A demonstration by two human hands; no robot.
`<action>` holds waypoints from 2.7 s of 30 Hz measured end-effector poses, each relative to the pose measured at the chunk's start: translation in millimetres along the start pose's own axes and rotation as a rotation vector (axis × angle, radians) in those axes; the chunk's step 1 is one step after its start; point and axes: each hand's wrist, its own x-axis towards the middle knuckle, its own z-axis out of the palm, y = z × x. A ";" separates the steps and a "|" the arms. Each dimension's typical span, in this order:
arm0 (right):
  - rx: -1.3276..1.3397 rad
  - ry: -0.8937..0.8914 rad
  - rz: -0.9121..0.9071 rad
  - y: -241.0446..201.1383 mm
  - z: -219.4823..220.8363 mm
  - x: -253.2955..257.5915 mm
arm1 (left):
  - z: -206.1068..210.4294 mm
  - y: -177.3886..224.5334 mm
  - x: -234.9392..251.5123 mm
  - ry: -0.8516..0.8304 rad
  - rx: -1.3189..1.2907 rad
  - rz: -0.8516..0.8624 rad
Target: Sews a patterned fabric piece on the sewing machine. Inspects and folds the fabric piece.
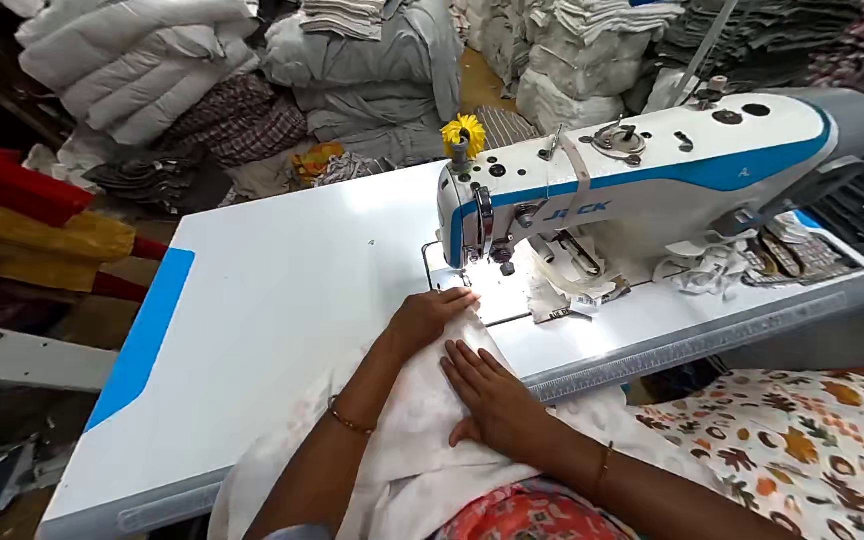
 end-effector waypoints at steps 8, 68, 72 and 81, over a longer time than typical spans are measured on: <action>0.228 0.459 0.498 24.9 -12.1 3.8 | 12.4 5.7 -5.2 0.241 -0.007 -0.030; 0.071 0.470 0.348 34.1 -6.2 30.3 | 12.7 134.9 -19.7 -0.057 0.090 -0.743; 0.076 0.470 0.374 32.5 -4.3 29.7 | 20.6 93.4 -35.8 0.042 0.114 -0.468; 0.037 0.473 0.380 31.4 -2.0 25.1 | 7.0 81.0 -52.0 -0.002 0.085 -0.308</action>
